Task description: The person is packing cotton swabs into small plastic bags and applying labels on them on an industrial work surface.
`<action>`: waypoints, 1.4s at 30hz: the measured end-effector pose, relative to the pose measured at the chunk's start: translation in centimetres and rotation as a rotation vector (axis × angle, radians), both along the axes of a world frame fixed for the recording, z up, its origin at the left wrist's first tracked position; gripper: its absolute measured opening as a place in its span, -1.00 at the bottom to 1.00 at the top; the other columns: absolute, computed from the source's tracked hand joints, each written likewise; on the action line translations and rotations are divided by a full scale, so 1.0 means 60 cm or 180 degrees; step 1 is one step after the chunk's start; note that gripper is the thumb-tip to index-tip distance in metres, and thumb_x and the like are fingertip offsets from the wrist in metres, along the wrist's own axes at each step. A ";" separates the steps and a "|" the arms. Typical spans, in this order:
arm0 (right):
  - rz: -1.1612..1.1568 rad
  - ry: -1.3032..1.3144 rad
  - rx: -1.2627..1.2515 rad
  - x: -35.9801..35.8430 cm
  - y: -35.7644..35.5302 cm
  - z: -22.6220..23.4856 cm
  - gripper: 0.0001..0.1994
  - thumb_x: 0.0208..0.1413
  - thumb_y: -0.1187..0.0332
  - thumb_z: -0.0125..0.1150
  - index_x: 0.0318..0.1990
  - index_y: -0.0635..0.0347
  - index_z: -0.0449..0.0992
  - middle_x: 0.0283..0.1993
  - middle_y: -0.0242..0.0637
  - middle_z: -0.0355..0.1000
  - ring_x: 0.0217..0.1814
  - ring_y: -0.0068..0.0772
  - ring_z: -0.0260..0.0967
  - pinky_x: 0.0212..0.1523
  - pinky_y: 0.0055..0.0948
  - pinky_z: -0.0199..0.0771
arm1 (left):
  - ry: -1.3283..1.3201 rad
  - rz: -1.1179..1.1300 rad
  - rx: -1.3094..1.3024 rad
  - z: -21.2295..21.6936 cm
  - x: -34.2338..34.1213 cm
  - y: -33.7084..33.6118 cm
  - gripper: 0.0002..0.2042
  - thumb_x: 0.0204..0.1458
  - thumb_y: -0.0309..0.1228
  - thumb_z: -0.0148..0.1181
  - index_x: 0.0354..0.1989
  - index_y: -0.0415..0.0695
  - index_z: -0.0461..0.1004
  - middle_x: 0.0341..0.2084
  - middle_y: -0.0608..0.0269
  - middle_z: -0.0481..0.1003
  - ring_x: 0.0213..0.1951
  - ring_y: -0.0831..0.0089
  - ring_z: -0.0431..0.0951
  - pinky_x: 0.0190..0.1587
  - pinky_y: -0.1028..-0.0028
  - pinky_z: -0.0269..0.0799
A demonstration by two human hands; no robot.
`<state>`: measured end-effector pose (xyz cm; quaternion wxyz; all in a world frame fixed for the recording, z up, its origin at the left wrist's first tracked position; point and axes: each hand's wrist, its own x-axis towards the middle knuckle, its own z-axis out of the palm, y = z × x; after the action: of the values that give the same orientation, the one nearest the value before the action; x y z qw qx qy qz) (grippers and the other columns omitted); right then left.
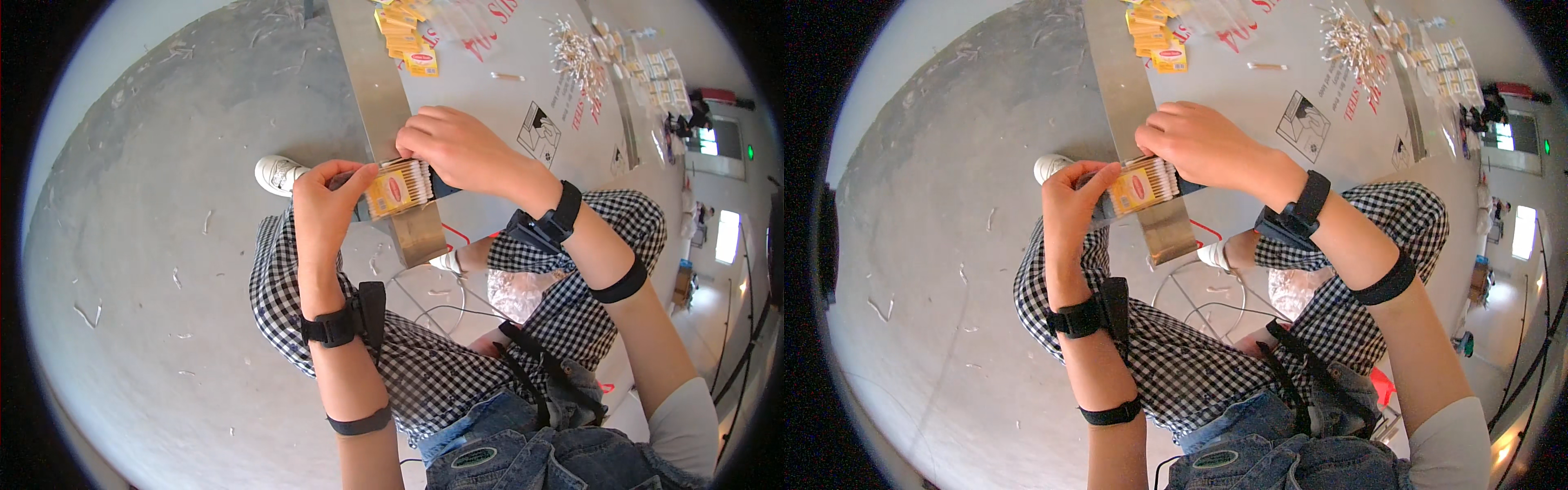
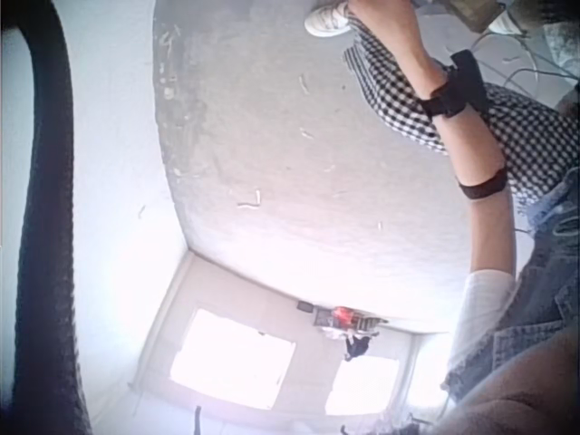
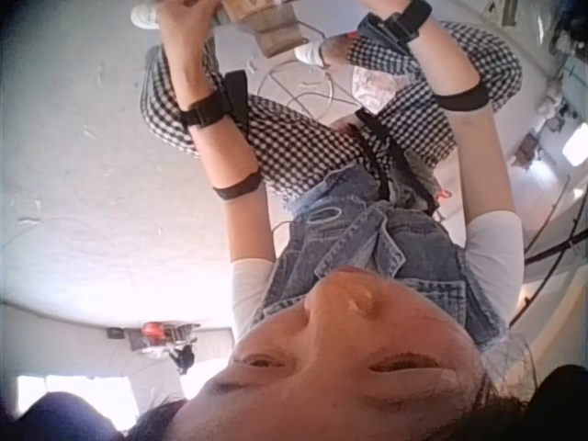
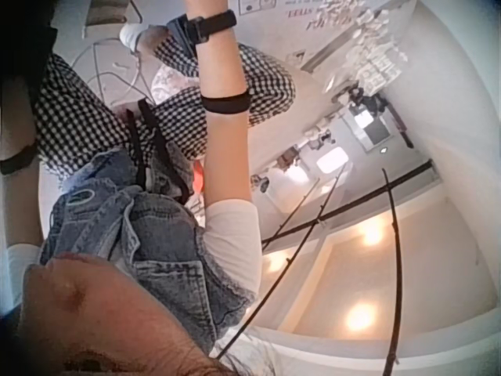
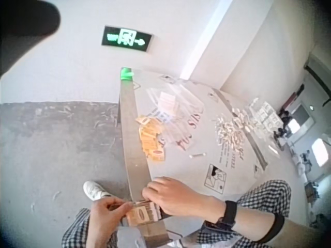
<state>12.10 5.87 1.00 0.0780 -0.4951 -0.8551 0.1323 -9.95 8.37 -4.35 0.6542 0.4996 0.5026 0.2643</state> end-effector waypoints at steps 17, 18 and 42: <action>0.0097 -0.0151 0.0103 0.000 0.002 0.001 -0.83 -0.05 0.56 0.21 -0.28 0.14 0.44 -0.28 -0.31 0.43 -0.10 -0.18 0.42 -0.12 -0.24 0.46 | -0.0054 0.0095 0.0052 0.005 0.005 -0.001 -0.77 0.03 -0.39 0.42 -0.31 -0.36 0.64 -0.56 0.41 0.53 -0.49 0.73 0.38 -0.45 0.65 0.27; 0.0025 -0.0085 0.0022 -0.004 0.001 0.001 -0.83 -0.05 0.56 0.21 -0.28 0.14 0.44 -0.29 -0.30 0.44 -0.12 -0.18 0.43 -0.13 -0.24 0.46 | -0.0071 0.0096 0.0033 0.004 0.003 -0.001 -0.77 0.03 -0.39 0.42 -0.31 -0.36 0.64 -0.56 0.41 0.52 -0.49 0.73 0.38 -0.45 0.65 0.27; -0.2514 0.4571 0.0117 -0.119 -0.078 -0.076 -0.50 0.49 0.12 -0.22 0.34 0.36 0.21 0.46 -0.01 0.14 0.55 -0.19 0.03 0.55 -0.18 -0.05 | -0.0028 0.0055 0.0031 -0.005 0.008 -0.005 -0.75 0.06 -0.34 0.41 -0.27 -0.33 0.64 -0.49 0.30 0.59 -0.43 0.65 0.46 -0.34 0.61 0.36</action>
<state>4.98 1.19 -3.56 0.6554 -0.5531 -0.3614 0.3659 -9.48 8.04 -4.62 0.6516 0.4973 0.5027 0.2745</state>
